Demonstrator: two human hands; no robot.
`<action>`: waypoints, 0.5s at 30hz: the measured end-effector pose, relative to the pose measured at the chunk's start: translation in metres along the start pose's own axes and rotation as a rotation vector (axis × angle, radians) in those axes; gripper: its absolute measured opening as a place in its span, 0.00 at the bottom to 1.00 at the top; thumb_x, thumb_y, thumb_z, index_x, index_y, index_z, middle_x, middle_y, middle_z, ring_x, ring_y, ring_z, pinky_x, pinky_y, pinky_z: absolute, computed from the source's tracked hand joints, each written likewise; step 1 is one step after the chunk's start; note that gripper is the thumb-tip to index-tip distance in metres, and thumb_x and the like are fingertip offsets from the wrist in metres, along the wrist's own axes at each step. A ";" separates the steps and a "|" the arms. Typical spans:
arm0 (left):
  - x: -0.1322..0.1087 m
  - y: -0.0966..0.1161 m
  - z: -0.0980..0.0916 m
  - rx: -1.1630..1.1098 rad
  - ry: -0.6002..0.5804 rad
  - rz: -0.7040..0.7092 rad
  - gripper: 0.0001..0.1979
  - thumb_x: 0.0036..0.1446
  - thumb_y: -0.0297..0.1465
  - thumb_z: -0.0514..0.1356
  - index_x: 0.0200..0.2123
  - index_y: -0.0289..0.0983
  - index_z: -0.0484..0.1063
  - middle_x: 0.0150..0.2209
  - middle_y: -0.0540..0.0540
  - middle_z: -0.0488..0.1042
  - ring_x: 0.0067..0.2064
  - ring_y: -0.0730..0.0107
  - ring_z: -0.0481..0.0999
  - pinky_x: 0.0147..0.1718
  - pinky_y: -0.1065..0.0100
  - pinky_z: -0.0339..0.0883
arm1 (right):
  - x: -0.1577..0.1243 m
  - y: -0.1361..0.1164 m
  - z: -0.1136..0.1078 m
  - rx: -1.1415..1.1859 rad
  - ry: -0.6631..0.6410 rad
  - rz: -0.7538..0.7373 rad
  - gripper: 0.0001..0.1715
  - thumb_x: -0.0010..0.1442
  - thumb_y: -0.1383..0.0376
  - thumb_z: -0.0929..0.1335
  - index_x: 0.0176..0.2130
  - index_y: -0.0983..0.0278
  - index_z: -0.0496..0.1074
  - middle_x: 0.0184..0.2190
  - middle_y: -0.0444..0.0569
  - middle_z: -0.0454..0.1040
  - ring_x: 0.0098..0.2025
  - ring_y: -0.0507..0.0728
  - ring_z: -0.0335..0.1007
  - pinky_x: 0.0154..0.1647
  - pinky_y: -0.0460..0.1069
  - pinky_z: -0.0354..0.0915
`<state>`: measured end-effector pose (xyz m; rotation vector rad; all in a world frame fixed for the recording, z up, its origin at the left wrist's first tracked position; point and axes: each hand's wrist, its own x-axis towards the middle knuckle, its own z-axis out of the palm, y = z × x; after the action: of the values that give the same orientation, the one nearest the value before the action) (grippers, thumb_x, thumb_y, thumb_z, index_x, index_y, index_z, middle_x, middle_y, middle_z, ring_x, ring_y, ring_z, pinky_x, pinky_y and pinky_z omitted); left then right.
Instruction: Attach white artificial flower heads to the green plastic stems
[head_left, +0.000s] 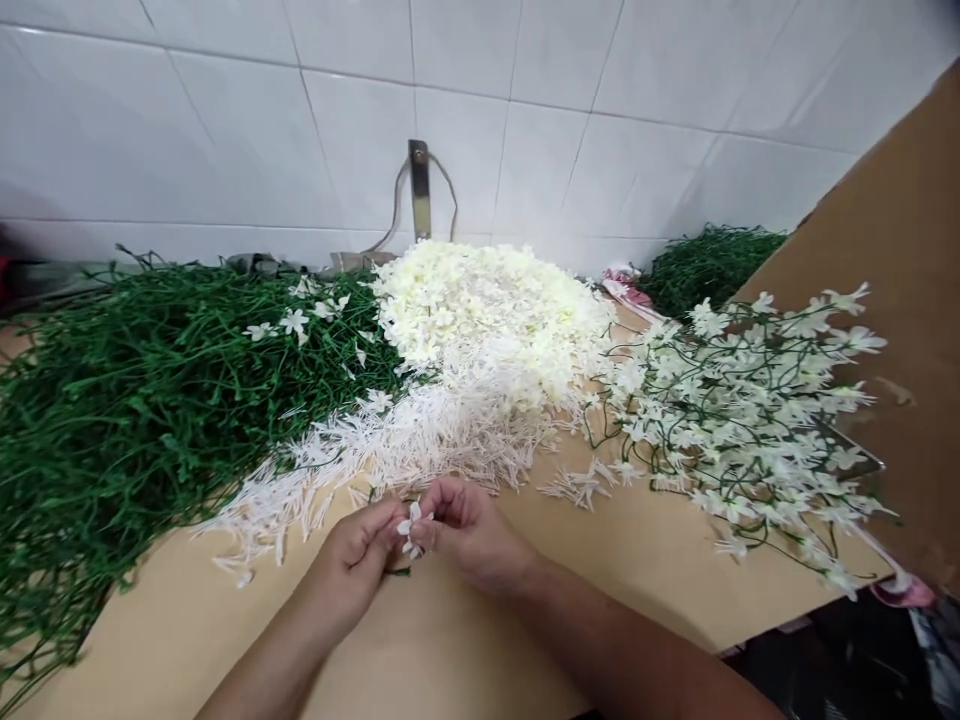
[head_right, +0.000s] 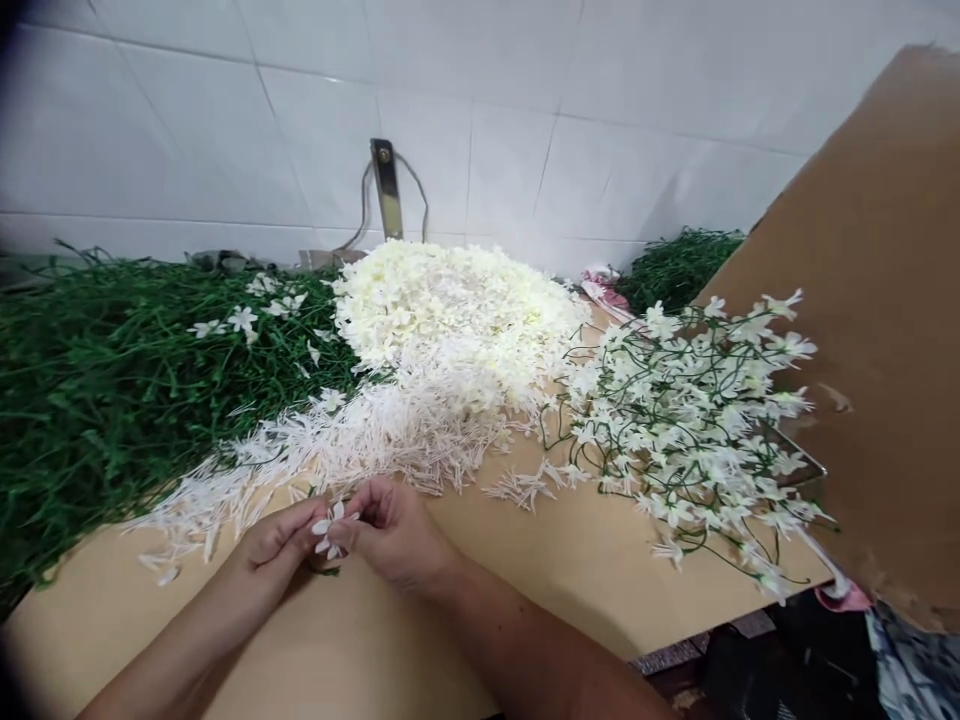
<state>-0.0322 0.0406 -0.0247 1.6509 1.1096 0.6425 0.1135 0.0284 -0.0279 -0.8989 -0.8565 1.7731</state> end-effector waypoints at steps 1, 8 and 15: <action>0.000 -0.001 0.000 0.005 0.000 -0.006 0.22 0.52 0.49 0.47 0.19 0.36 0.57 0.19 0.52 0.55 0.23 0.75 0.56 0.22 0.72 0.53 | 0.001 0.000 0.000 -0.005 -0.001 0.004 0.25 0.31 0.57 0.77 0.22 0.65 0.62 0.17 0.38 0.67 0.21 0.46 0.62 0.26 0.44 0.57; 0.006 0.000 0.005 0.004 0.108 0.026 0.25 0.50 0.52 0.49 0.18 0.37 0.58 0.18 0.52 0.56 0.21 0.75 0.56 0.20 0.72 0.54 | 0.010 -0.001 0.000 -0.073 0.049 -0.024 0.26 0.29 0.54 0.76 0.21 0.64 0.62 0.15 0.37 0.66 0.20 0.46 0.61 0.24 0.44 0.56; -0.001 0.009 -0.001 -0.029 0.378 0.315 0.17 0.57 0.42 0.49 0.32 0.37 0.70 0.35 0.45 0.70 0.41 0.66 0.68 0.42 0.67 0.62 | -0.010 -0.042 0.001 -0.086 -0.016 -0.085 0.22 0.35 0.57 0.76 0.23 0.65 0.64 0.17 0.38 0.69 0.21 0.47 0.66 0.27 0.45 0.63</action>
<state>-0.0304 0.0397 -0.0153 1.7382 1.1015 1.2074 0.1330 0.0320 0.0100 -0.8915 -0.9731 1.6827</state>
